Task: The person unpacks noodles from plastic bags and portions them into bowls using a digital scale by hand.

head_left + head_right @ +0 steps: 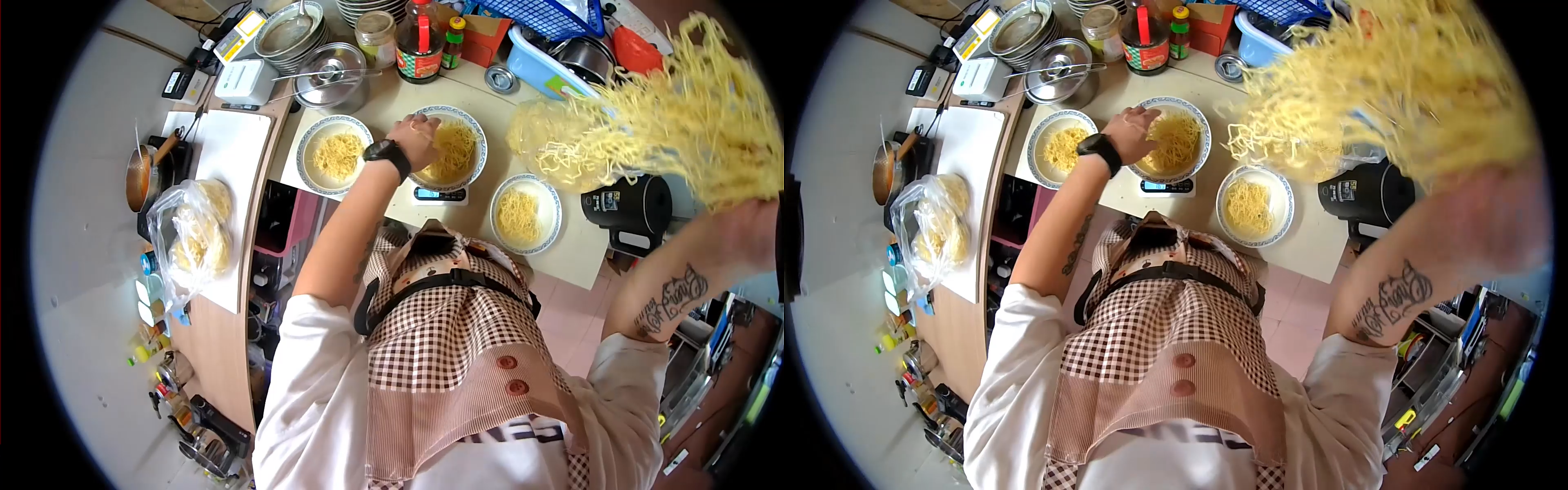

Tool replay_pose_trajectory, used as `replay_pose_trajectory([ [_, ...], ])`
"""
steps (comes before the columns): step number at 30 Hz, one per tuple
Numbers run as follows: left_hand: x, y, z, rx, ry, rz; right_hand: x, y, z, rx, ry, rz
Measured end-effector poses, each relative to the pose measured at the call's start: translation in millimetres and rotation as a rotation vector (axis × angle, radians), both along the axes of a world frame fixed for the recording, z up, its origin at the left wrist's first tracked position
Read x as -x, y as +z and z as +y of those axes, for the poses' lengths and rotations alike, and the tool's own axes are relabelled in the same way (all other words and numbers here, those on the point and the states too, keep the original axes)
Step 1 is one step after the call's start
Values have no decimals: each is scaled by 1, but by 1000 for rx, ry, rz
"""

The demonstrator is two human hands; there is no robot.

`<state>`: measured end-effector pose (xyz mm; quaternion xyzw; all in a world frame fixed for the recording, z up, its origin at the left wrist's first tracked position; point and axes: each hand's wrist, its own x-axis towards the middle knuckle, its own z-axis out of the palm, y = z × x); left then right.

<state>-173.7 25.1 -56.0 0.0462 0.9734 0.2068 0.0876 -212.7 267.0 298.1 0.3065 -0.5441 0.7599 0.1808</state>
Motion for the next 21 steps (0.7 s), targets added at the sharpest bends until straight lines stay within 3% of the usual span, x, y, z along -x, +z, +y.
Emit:
replay_pose_trajectory([
  [3,-8,24,-17,-147,-13,-65,-15,-21,14,75,-167,-30],
  [6,-23,43,-29,-173,1,46,-34,-72,42,90,-521,-306],
  [8,-39,52,-33,-214,12,161,-34,-122,95,168,-113,-372],
  [10,-60,56,-29,-313,94,151,-41,-169,117,-22,44,-385],
  [14,-98,54,-19,-402,166,33,-70,-225,121,-54,-148,-611],
  [18,-124,33,-9,-452,238,2,-71,-281,142,-500,-86,-515],
  [20,-133,22,1,-472,253,-10,-73,-326,151,-666,-38,-809],
  [21,-134,22,6,-454,235,-38,-66,-335,148,-933,7,-886],
])
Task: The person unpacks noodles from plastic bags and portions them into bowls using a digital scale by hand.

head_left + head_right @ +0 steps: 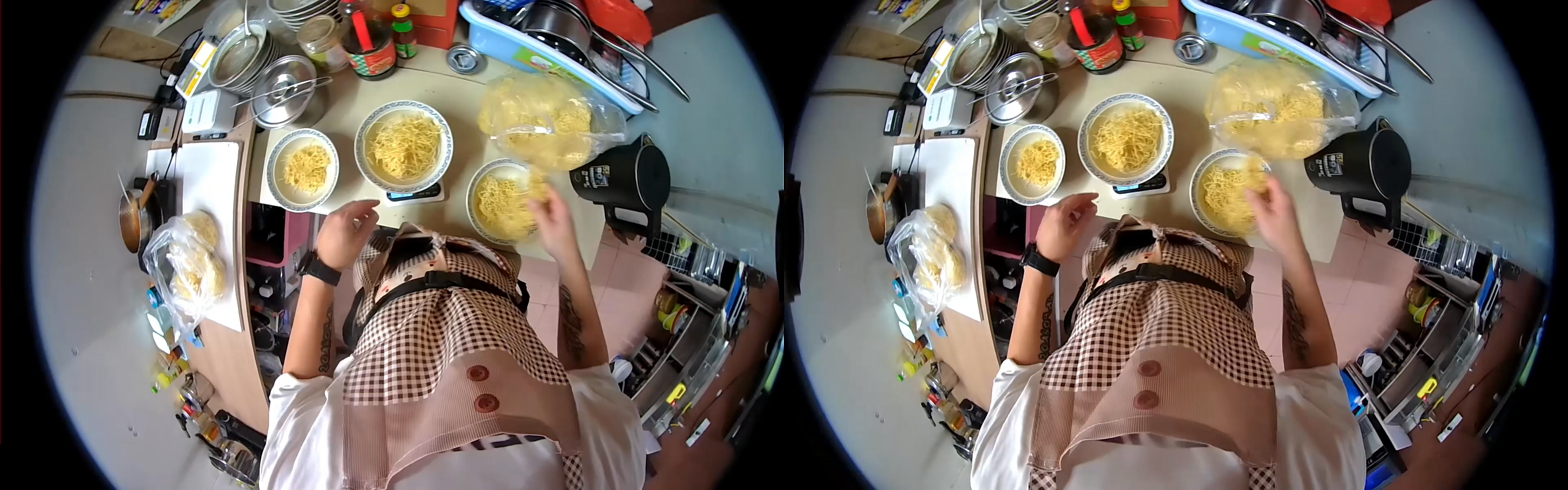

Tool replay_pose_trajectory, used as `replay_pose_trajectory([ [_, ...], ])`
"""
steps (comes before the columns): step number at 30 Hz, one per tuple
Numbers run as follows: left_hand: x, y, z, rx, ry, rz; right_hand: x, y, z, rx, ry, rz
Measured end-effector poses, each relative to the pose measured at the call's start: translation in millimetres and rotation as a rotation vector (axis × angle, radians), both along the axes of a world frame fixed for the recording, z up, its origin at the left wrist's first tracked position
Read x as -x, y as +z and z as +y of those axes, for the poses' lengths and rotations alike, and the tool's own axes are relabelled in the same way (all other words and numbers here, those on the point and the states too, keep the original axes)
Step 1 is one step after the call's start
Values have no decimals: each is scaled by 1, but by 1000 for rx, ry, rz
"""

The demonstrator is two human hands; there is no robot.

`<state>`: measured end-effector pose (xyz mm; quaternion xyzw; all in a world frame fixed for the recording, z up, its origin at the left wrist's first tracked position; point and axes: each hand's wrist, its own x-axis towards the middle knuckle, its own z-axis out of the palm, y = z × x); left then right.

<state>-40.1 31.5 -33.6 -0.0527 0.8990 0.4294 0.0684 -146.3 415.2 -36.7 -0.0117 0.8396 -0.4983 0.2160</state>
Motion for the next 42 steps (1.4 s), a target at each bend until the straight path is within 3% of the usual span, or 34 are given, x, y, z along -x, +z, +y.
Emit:
replay_pose_trajectory([
  [1,0,0,3,19,-21,-24,4,-8,-3,-224,110,-117],
  [4,-4,-5,9,72,-93,12,-6,-38,0,-666,289,226],
  [7,-6,-4,12,54,-60,-7,-11,-51,-1,-529,323,407],
  [8,-6,-5,14,66,-64,-11,-9,-47,-5,-394,393,270],
  [11,-6,-1,23,52,-87,-74,-13,-70,-5,-468,555,464],
  [15,-8,0,32,40,-63,-103,-5,-119,-6,-556,474,606],
  [19,-12,-3,32,59,-52,-77,-6,-63,-19,-562,481,601],
  [21,-16,-3,33,56,-12,-66,12,-22,-25,-395,488,559],
  [25,-24,-12,34,40,6,-94,99,61,-44,-41,340,678],
  [27,-29,-17,35,36,0,-89,165,111,-67,-12,194,976],
  [29,-32,-13,39,30,15,-74,234,148,-92,-70,134,920],
  [31,-40,-16,43,29,51,-111,294,159,-124,-71,121,996],
  [33,-48,-15,47,5,98,-118,349,159,-158,-194,149,725],
  [35,-59,-15,51,-20,152,-140,374,166,-188,-433,276,623],
  [37,-74,-25,51,-5,182,-158,425,120,-207,-465,265,635],
  [38,-79,-24,51,-19,213,-170,416,131,-211,-398,119,631],
  [39,-87,-21,52,-29,244,-182,406,142,-206,-379,25,702],
  [41,-94,-20,49,-44,305,-187,402,137,-196,-615,71,1079],
  [42,-98,-21,46,-10,311,-203,402,136,-190,-727,174,979],
])
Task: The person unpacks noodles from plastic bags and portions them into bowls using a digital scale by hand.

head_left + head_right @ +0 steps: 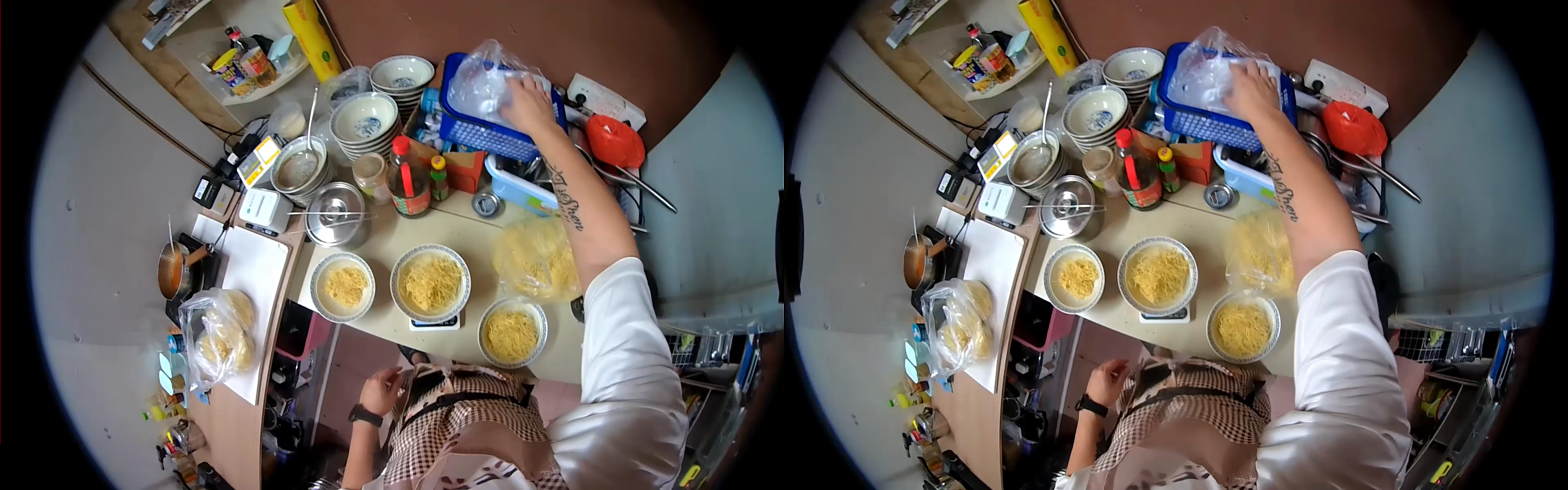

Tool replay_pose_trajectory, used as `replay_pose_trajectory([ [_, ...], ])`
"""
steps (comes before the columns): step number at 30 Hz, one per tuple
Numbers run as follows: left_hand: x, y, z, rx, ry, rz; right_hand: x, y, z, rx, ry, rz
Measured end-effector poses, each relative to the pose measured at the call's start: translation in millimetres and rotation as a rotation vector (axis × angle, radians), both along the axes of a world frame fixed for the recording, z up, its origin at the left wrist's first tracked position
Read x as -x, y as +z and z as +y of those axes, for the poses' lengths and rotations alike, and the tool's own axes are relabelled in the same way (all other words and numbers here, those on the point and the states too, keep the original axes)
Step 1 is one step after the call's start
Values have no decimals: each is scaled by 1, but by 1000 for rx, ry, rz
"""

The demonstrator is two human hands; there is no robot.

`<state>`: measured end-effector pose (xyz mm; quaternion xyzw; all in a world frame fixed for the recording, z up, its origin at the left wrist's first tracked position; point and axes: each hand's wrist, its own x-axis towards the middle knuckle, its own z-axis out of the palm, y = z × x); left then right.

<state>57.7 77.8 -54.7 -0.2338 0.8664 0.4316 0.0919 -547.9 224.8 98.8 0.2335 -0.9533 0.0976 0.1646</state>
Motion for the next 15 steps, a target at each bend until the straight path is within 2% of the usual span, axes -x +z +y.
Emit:
replay_pose_trajectory([
  [3,-10,-9,-7,4,8,11,25,-14,15,-181,95,-91],
  [6,-11,-6,-14,24,39,29,20,-4,14,-35,106,-141],
  [13,-2,-1,-23,6,31,38,28,-4,35,-65,291,48],
  [15,4,1,-24,12,28,58,33,-6,41,5,287,162],
])
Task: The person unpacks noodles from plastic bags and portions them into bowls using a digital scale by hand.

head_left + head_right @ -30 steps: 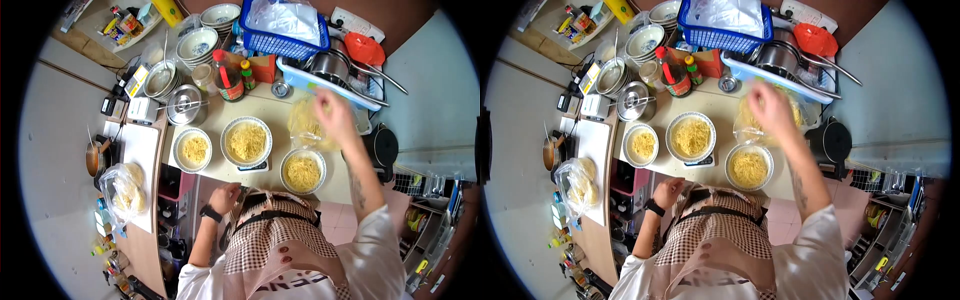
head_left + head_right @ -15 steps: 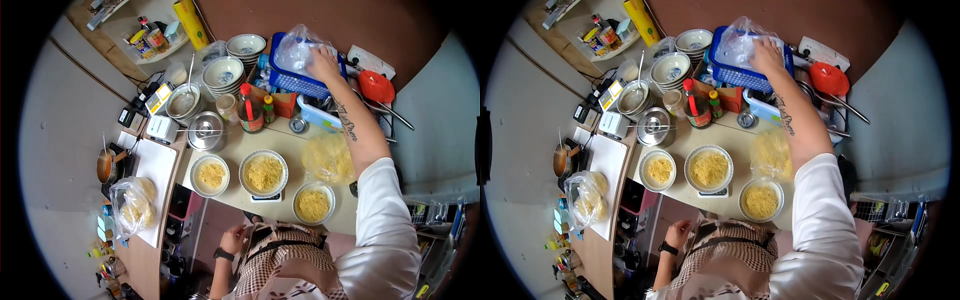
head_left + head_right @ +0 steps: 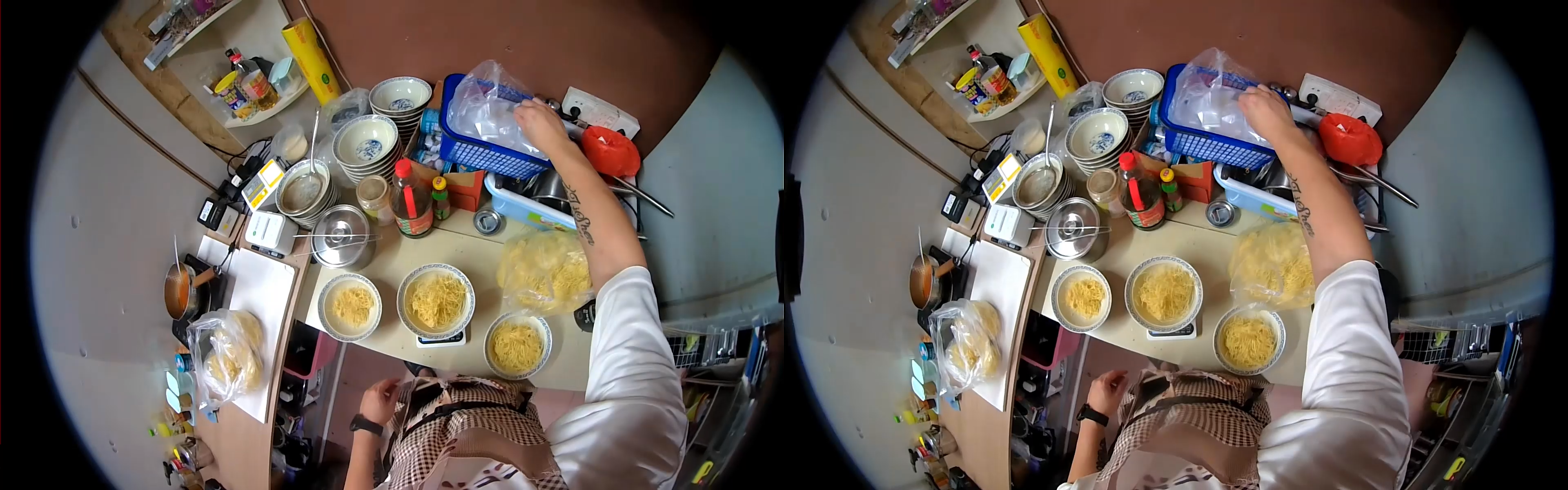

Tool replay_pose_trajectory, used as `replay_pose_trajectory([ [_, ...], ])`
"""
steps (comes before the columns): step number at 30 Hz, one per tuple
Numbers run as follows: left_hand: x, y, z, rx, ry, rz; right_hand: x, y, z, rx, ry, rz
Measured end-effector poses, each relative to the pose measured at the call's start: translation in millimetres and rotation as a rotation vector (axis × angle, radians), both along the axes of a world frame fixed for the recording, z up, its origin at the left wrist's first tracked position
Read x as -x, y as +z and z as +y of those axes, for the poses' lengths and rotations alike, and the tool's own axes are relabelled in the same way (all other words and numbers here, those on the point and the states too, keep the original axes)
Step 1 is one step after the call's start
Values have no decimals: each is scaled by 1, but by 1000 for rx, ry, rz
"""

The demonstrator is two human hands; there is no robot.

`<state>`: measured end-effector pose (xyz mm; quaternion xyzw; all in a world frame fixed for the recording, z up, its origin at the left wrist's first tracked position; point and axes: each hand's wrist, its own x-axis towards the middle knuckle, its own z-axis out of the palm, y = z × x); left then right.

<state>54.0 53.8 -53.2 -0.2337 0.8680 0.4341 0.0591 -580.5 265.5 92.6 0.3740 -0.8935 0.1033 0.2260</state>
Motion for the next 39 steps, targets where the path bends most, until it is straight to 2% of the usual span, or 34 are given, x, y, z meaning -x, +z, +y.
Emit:
replay_pose_trajectory([
  [5,3,-2,1,-3,-11,-9,-12,17,1,175,-31,-7],
  [11,0,-9,2,-7,-14,6,-15,23,4,126,-58,13],
  [14,-4,-11,2,10,-21,8,-21,36,8,304,-111,108],
  [15,-5,-11,3,14,-24,6,-21,34,9,204,-125,89],
  [18,-6,-6,6,1,-4,1,-14,30,15,314,-132,138],
  [23,-5,-9,3,54,-62,5,-11,57,22,279,-28,202],
  [26,-3,-6,2,60,-78,18,-8,65,28,385,-54,192],
  [27,0,-5,4,64,-78,27,-2,61,33,277,32,162],
  [30,13,7,6,35,-54,124,-9,73,43,555,-53,177],
  [31,19,16,10,18,-43,145,-9,73,48,463,29,261],
  [34,55,53,15,-22,-54,221,-43,102,55,657,36,243],
  [36,84,85,17,-31,-96,271,-79,124,56,637,46,186],
  [38,119,123,20,-9,-166,463,-115,138,57,623,60,119],
  [39,137,146,22,7,-222,554,-140,145,54,717,33,-23],
])
